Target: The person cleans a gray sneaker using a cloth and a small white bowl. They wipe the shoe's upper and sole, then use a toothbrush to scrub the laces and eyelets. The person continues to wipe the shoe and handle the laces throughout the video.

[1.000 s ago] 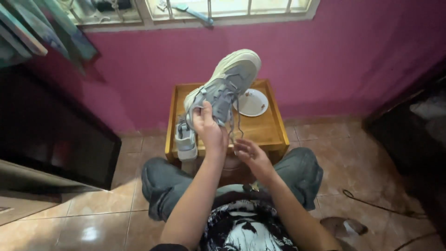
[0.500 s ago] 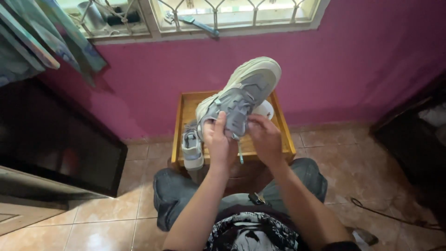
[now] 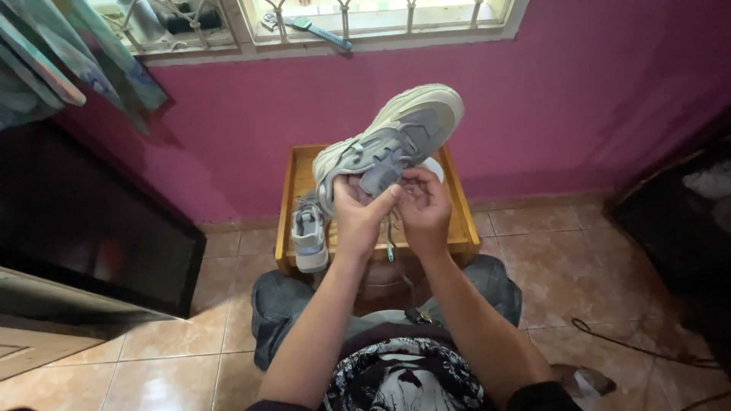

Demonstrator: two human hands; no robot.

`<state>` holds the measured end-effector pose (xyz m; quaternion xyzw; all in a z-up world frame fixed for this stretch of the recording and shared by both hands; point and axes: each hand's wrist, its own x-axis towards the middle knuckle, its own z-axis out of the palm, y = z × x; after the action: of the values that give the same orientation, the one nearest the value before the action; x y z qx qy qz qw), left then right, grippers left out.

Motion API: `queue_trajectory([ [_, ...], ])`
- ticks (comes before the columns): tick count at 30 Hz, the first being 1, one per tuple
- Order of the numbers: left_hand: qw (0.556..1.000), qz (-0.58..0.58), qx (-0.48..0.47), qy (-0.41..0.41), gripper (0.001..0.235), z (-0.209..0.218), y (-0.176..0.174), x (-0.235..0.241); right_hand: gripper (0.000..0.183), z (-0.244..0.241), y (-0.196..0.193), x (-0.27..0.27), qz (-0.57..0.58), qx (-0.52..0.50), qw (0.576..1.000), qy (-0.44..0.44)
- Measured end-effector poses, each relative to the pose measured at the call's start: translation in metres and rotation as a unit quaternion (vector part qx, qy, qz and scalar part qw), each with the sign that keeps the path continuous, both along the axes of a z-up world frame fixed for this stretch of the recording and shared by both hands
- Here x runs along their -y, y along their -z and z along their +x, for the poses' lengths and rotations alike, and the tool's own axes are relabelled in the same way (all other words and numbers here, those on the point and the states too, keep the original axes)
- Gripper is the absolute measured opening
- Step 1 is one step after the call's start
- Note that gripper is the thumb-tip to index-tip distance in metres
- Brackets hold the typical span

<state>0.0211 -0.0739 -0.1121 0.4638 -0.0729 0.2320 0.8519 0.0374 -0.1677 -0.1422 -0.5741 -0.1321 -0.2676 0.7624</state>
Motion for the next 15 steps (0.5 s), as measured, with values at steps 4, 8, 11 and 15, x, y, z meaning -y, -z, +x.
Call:
queue_trajectory([
  [4, 0.999, 0.022, 0.007, -0.036, 0.068, 0.011, 0.012, -0.008, 0.017, -0.009, -0.020, -0.001, -0.020, -0.009, 1.000, 0.005],
  [8, 0.996, 0.036, -0.015, -0.086, 0.059, 0.007, 0.020, -0.012, 0.014, -0.009, -0.032, 0.005, -0.159, -0.004, 0.985, 0.069],
  [11, 0.995, 0.048, -0.017, -0.090, 0.059, 0.001, 0.007, -0.010, 0.022, -0.002, -0.050, 0.007, -0.230, 0.072, 0.964, 0.109],
  [15, 0.996, 0.039, -0.015, -0.078, 0.056, 0.005, 0.008, -0.019, 0.040, 0.002, -0.076, 0.008, -0.267, 0.124, 0.954, 0.058],
])
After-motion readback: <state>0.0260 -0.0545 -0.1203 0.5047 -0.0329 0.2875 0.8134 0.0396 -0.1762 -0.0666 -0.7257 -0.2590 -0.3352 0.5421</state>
